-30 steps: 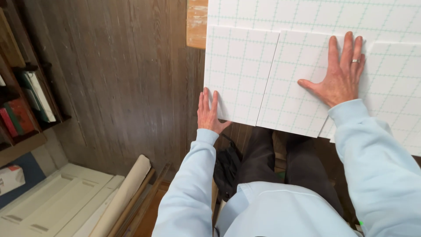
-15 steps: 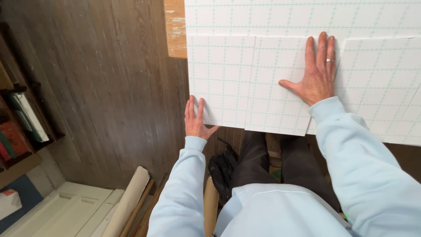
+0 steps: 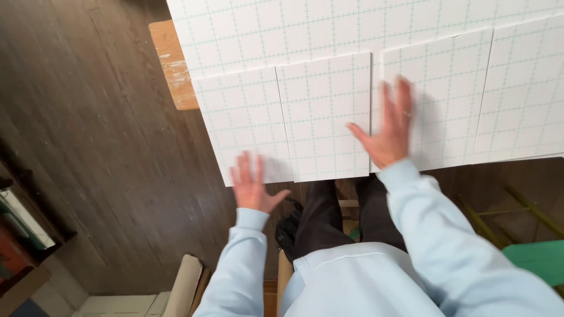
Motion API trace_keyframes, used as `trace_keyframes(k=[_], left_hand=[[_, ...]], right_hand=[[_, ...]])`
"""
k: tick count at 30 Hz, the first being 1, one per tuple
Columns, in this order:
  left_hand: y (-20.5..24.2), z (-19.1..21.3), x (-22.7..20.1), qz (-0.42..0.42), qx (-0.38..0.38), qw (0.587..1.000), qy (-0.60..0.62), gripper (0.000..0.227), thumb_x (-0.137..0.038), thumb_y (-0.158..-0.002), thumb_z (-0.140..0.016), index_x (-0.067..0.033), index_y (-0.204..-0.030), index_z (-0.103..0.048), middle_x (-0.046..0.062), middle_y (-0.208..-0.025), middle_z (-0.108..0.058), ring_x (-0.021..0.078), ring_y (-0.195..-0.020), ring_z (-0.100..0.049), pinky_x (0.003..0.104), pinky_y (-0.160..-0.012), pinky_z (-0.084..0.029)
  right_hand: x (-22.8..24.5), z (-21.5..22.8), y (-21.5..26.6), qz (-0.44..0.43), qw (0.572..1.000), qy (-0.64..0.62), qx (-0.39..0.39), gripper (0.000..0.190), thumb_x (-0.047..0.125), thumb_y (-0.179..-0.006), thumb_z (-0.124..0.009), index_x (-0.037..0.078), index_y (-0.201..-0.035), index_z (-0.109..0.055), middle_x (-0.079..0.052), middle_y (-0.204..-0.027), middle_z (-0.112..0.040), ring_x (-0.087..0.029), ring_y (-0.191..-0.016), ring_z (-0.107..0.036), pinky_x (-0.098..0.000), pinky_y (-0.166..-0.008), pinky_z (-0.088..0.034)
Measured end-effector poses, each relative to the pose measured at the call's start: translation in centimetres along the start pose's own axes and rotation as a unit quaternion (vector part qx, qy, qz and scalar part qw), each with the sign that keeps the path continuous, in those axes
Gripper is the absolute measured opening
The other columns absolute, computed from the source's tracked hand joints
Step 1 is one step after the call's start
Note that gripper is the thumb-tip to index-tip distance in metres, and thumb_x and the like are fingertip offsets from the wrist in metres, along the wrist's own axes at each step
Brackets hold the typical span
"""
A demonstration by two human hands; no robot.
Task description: Gathering and organizing small foam board pieces on a larger board and then stacking them.
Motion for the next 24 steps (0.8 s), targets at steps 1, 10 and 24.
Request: trace_keyframes(k=[1, 10, 24], left_hand=[[0.1, -0.6, -2.0, -0.042, 0.028, 0.999, 0.0, 0.136, -0.059, -0.055, -0.097, -0.0155, -0.161, -0.023, 0.021, -0.168, -0.013, 0.0421, -0.156, -0.015, 0.067, -0.123, -0.014], [-2.6, -4.0, -7.7, -0.043, 0.122, 0.991, -0.018, 0.129, -0.04, -0.058, -0.099, -0.0161, -0.16, -0.024, 0.018, -0.168, -0.013, 0.0385, -0.156, -0.014, 0.065, -0.124, -0.011], [-2.4, -5.0, -7.2, -0.06, 0.087, 0.994, -0.041, 0.121, -0.028, -0.063, -0.097, -0.0192, -0.161, -0.026, 0.016, -0.17, -0.015, 0.0358, -0.157, -0.018, 0.062, -0.126, -0.016]], right_hand=[[-1.7, 0.9, 1.8, -0.036, 0.999, -0.006, -0.019, 0.11, 0.04, -0.09, -0.091, 0.011, -0.17, -0.022, -0.019, -0.178, -0.006, -0.038, -0.166, -0.005, -0.0581, -0.136, -0.016], [-11.7, 1.1, 6.8, -0.171, 0.985, 0.025, -0.024, 0.11, 0.048, -0.1, -0.079, 0.002, -0.174, -0.012, -0.026, -0.178, 0.005, -0.045, -0.164, 0.006, -0.0628, -0.134, -0.009], [-9.1, 0.5, 6.4, -0.206, 0.978, 0.013, -0.006, 0.118, 0.055, -0.092, -0.081, 0.006, -0.171, -0.008, -0.026, -0.174, 0.006, -0.045, -0.162, 0.003, -0.0663, -0.128, -0.014]])
Point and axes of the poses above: each hand's wrist, its own y-axis away from the middle knuckle, its own z-axis out of the back of the hand, x = y × z, the point moved 7 cm from there along -y, towards the middle knuckle
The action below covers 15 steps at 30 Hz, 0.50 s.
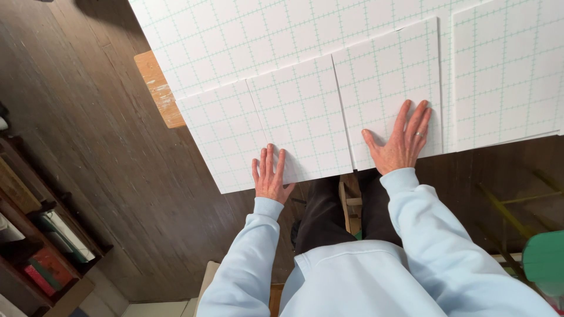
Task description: Gathering and organizing small foam board pieces on a larger board and then stacking them.
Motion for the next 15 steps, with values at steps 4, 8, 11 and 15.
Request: trace_keyframes(k=[4, 8, 11, 15], left_hand=[[0.0, 0.0, -0.2, 0.019, 0.026, 0.999, -0.007, 0.121, -0.028, -0.061, -0.097, -0.0202, -0.16, -0.027, 0.016, -0.169, -0.015, 0.0354, -0.156, -0.018, 0.061, -0.125, -0.016], [0.0, 0.0, -0.2, 0.002, -0.014, 1.0, -0.019, 0.119, -0.03, -0.065, -0.097, -0.0186, -0.161, -0.026, 0.017, -0.169, -0.016, 0.0357, -0.157, -0.018, 0.061, -0.126, -0.017], [-0.2, -0.4, -0.2, 0.012, 0.014, 0.999, -0.037, 0.122, -0.032, -0.063, -0.097, -0.0179, -0.161, -0.025, 0.018, -0.169, -0.015, 0.0362, -0.157, -0.016, 0.06, -0.126, -0.016], [-0.6, -0.9, 0.0, 0.013, 0.027, 0.998, -0.048, 0.125, -0.036, -0.061, -0.098, -0.0183, -0.16, -0.023, 0.019, -0.168, -0.013, 0.0367, -0.156, -0.015, 0.06, -0.126, -0.016]], right_hand=[[0.6, 0.1, 0.1, 0.019, 1.0, 0.023, -0.006, 0.118, 0.054, -0.09, -0.081, 0.007, -0.17, -0.009, -0.027, -0.173, 0.004, -0.045, -0.161, 0.002, -0.066, -0.126, -0.017], [0.8, 0.6, 0.5, 0.019, 0.999, 0.031, 0.006, 0.117, 0.054, -0.089, -0.081, 0.005, -0.169, -0.01, -0.03, -0.171, 0.002, -0.046, -0.159, 0.001, -0.0672, -0.124, -0.018], [0.8, 1.4, 0.4, 0.015, 0.999, 0.02, 0.021, 0.115, 0.052, -0.088, -0.081, 0.004, -0.168, -0.013, -0.03, -0.171, 0.001, -0.046, -0.159, -0.001, -0.0669, -0.121, -0.02], [-1.9, 1.9, 0.9, 0.05, 0.998, 0.025, 0.021, 0.104, 0.04, -0.084, -0.084, 0.007, -0.164, -0.026, -0.025, -0.173, -0.009, -0.042, -0.157, -0.015, -0.064, -0.122, -0.023]])
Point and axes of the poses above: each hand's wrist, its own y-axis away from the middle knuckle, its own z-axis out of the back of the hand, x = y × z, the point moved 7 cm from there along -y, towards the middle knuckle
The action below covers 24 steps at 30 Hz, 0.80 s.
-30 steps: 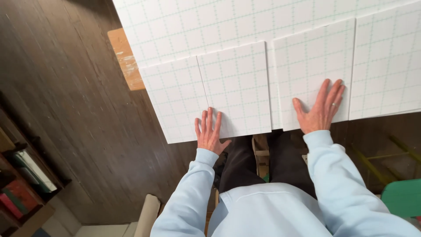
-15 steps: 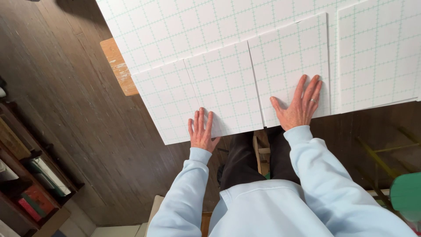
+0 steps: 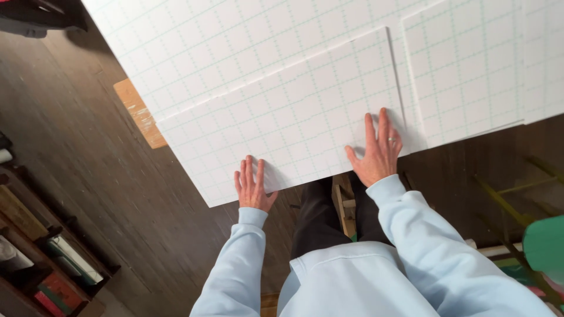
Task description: Gathering and organizing small foam board pieces on a larger board and then stacking them.
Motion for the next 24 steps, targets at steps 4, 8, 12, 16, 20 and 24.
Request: trace_keyframes(k=[4, 8, 12, 16, 20, 24], left_hand=[[0.3, 0.6, -0.2, 0.01, 0.006, 1.0, 0.004, 0.127, -0.037, -0.058, -0.098, -0.0181, -0.159, -0.023, 0.018, -0.168, -0.014, 0.0363, -0.156, -0.016, 0.059, -0.126, -0.016], [0.0, 1.0, -0.7, -0.001, -0.002, 1.0, 0.011, 0.126, -0.036, -0.058, -0.098, -0.016, -0.158, -0.025, 0.02, -0.167, -0.015, 0.0386, -0.155, -0.017, 0.06, -0.125, -0.017], [0.3, 1.7, -0.9, -0.007, -0.022, 1.0, 0.017, 0.12, -0.035, -0.061, -0.097, -0.0146, -0.158, -0.028, 0.022, -0.166, -0.019, 0.0399, -0.155, -0.019, 0.06, -0.123, -0.021], [0.3, 1.8, -1.1, -0.019, -0.033, 0.999, 0.012, 0.119, -0.035, -0.063, -0.096, -0.012, -0.159, -0.029, 0.023, -0.166, -0.02, 0.041, -0.155, -0.021, 0.06, -0.124, -0.023], [-0.1, 1.9, -1.6, -0.017, -0.033, 0.999, 0.017, 0.116, -0.034, -0.063, -0.096, -0.0126, -0.156, -0.031, 0.022, -0.165, -0.021, 0.0418, -0.154, -0.021, 0.06, -0.122, -0.024], [0.2, 1.8, -1.5, -0.004, -0.033, 0.999, 0.013, 0.116, -0.034, -0.062, -0.096, -0.0118, -0.156, -0.032, 0.023, -0.165, -0.022, 0.0418, -0.154, -0.022, 0.06, -0.122, -0.025]], right_hand=[[-5.6, 4.3, -0.1, 0.001, 0.993, -0.036, -0.108, 0.088, 0.032, -0.096, -0.082, 0.009, -0.166, -0.033, -0.019, -0.175, -0.016, -0.041, -0.163, -0.019, -0.0615, -0.129, -0.021], [-10.9, 5.5, -1.2, -0.043, 0.99, -0.047, -0.123, 0.09, 0.034, -0.102, -0.078, 0.006, -0.17, -0.026, -0.024, -0.177, -0.01, -0.044, -0.164, -0.012, -0.0637, -0.131, -0.017], [-11.7, 3.7, -1.5, -0.054, 0.993, -0.051, -0.096, 0.09, 0.043, -0.109, -0.067, 0.004, -0.173, -0.017, -0.028, -0.177, -0.003, -0.047, -0.165, -0.003, -0.0669, -0.131, -0.013], [-10.8, 2.9, -1.3, -0.057, 0.996, -0.03, -0.066, 0.09, 0.051, -0.109, -0.061, 0.005, -0.172, -0.015, -0.03, -0.175, -0.001, -0.047, -0.163, -0.001, -0.0679, -0.129, -0.013], [-10.3, 2.8, -0.8, -0.046, 0.997, -0.018, -0.063, 0.092, 0.052, -0.107, -0.062, 0.004, -0.171, -0.016, -0.032, -0.173, -0.001, -0.048, -0.161, 0.0, -0.0681, -0.128, -0.013], [-8.9, 3.2, -0.2, -0.001, 0.998, -0.007, -0.055, 0.091, 0.049, -0.102, -0.066, 0.004, -0.168, -0.023, -0.03, -0.172, -0.008, -0.047, -0.16, -0.007, -0.067, -0.126, -0.017]])
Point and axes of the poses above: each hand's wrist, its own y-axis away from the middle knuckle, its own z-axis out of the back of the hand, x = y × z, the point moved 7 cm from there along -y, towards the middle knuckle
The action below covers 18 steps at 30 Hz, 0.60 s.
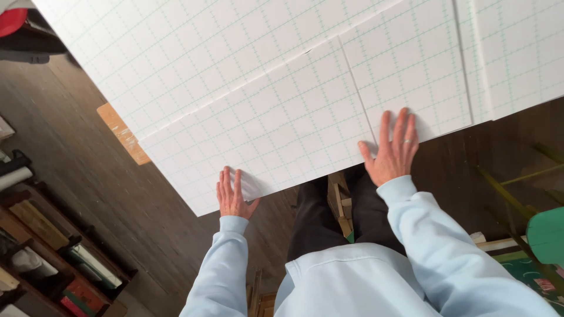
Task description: Gathering and organizing small foam board pieces on a larger board and then stacking them.
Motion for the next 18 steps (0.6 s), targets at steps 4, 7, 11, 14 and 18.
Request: trace_keyframes(k=[4, 7, 11, 14, 18], left_hand=[[-0.1, -0.2, 0.1, 0.007, 0.0, 1.0, 0.003, 0.117, -0.035, -0.059, -0.096, -0.0117, -0.156, -0.033, 0.023, -0.166, -0.023, 0.0423, -0.154, -0.023, 0.058, -0.122, -0.026], [-0.3, 0.7, -0.6, 0.009, -0.007, 1.0, 0.013, 0.117, -0.04, -0.056, -0.096, -0.0118, -0.153, -0.035, 0.022, -0.164, -0.024, 0.0423, -0.152, -0.025, 0.057, -0.122, -0.026], [-0.7, 1.9, -1.8, 0.012, -0.01, 1.0, 0.022, 0.117, -0.045, -0.054, -0.095, -0.0104, -0.15, -0.038, 0.022, -0.163, -0.024, 0.0414, -0.15, -0.027, 0.056, -0.121, -0.027], [-1.3, 2.1, -2.1, 0.037, -0.008, 0.999, 0.039, 0.108, -0.047, -0.061, -0.092, -0.0111, -0.15, -0.042, 0.02, -0.165, -0.026, 0.0401, -0.151, -0.031, 0.052, -0.12, -0.033], [-1.2, 1.7, -1.8, 0.083, 0.01, 0.996, 0.028, 0.101, -0.048, -0.065, -0.09, -0.01, -0.147, -0.045, 0.02, -0.165, -0.027, 0.0396, -0.148, -0.035, 0.051, -0.116, -0.039]], right_hand=[[-0.8, 1.5, 0.0, 0.04, 0.999, -0.023, 0.013, 0.085, 0.044, -0.096, -0.07, 0.005, -0.163, -0.033, -0.027, -0.171, -0.021, -0.044, -0.158, -0.022, -0.0645, -0.124, -0.022], [-5.4, 7.4, -3.2, 0.061, 0.993, -0.084, -0.061, 0.074, 0.038, -0.1, -0.071, 0.01, -0.161, -0.039, -0.019, -0.172, -0.032, -0.039, -0.161, -0.032, -0.0586, -0.131, -0.029], [-21.6, 11.7, -9.4, -0.009, 0.988, -0.039, -0.146, 0.094, 0.042, -0.108, -0.079, 0.005, -0.172, -0.021, -0.027, -0.176, -0.012, -0.045, -0.165, -0.017, -0.0614, -0.133, -0.022], [-30.3, 13.3, -12.8, -0.063, 0.982, 0.036, -0.174, 0.103, 0.037, -0.096, -0.077, 0.002, -0.174, -0.02, -0.03, -0.174, -0.011, -0.05, -0.161, -0.014, -0.0674, -0.135, -0.018], [-32.3, 13.3, -13.3, -0.133, 0.984, -0.039, -0.113, 0.104, 0.036, -0.095, -0.086, 0.0, -0.171, -0.023, -0.025, -0.171, -0.027, -0.046, -0.163, -0.024, -0.0661, -0.131, -0.025]])
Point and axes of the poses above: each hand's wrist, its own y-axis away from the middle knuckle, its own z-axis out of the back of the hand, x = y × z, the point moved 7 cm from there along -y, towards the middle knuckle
